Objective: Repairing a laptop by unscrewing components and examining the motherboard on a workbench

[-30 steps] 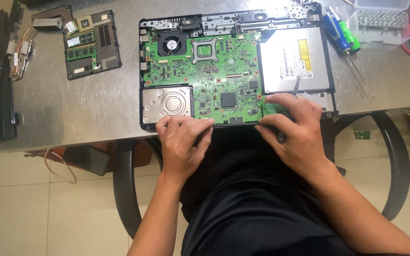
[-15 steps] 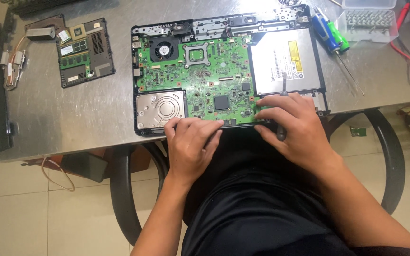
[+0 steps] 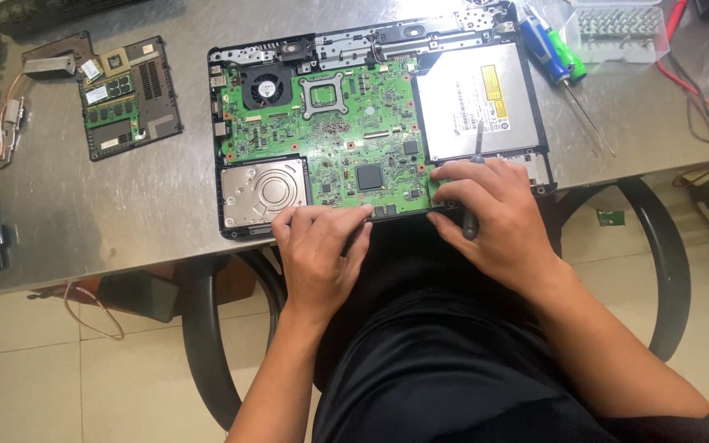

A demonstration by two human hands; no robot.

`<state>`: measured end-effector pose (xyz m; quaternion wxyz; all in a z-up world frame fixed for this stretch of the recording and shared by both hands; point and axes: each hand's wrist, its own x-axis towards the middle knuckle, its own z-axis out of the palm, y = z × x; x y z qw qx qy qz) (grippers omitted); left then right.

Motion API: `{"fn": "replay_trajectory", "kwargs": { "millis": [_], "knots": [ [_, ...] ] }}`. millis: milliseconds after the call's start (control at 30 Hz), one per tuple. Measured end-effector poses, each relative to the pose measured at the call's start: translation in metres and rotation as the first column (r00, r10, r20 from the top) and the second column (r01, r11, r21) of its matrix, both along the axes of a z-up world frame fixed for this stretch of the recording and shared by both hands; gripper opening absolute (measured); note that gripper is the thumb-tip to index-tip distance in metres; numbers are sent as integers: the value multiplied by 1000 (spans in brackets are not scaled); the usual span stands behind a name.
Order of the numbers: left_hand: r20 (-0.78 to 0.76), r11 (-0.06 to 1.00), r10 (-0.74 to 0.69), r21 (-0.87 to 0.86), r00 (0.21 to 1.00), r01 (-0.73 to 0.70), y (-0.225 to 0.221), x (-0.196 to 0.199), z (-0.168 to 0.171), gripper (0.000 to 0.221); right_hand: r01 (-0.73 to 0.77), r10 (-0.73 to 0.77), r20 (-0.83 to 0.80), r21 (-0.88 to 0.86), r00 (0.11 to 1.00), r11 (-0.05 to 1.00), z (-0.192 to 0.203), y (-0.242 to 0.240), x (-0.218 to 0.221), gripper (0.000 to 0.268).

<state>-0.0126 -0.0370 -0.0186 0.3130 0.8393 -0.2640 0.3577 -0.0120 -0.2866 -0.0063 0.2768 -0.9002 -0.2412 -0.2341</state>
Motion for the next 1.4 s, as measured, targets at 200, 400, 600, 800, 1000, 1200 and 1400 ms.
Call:
{"fn": "replay_trajectory", "kwargs": {
  "millis": [200,400,600,800,1000,1200,1400],
  "knots": [
    [60,998,66,19,996,-67,-1,-4,-5,22,8,-11,75,38,997,999,2,9,-6,12],
    [127,992,112,42,985,-118,-1,-9,-5,23,64,-81,159,108,984,992,-3,28,-20,11],
    [161,994,108,4,981,-110,1,-5,-14,29,115,-125,191,63,974,991,-3,34,-18,6],
    [142,995,92,-62,986,-84,16,-3,-16,51,119,-124,194,35,973,992,-5,39,-15,3],
    [131,980,196,-67,972,-189,32,-5,-22,45,86,-92,199,37,976,996,-3,44,-13,6],
    [136,971,239,-33,962,-237,36,-5,-36,20,19,-31,210,58,977,998,2,65,-12,15],
    [139,971,240,-17,961,-240,40,-5,-42,12,4,-6,226,10,974,1000,-1,79,-12,13]
  ]
}}
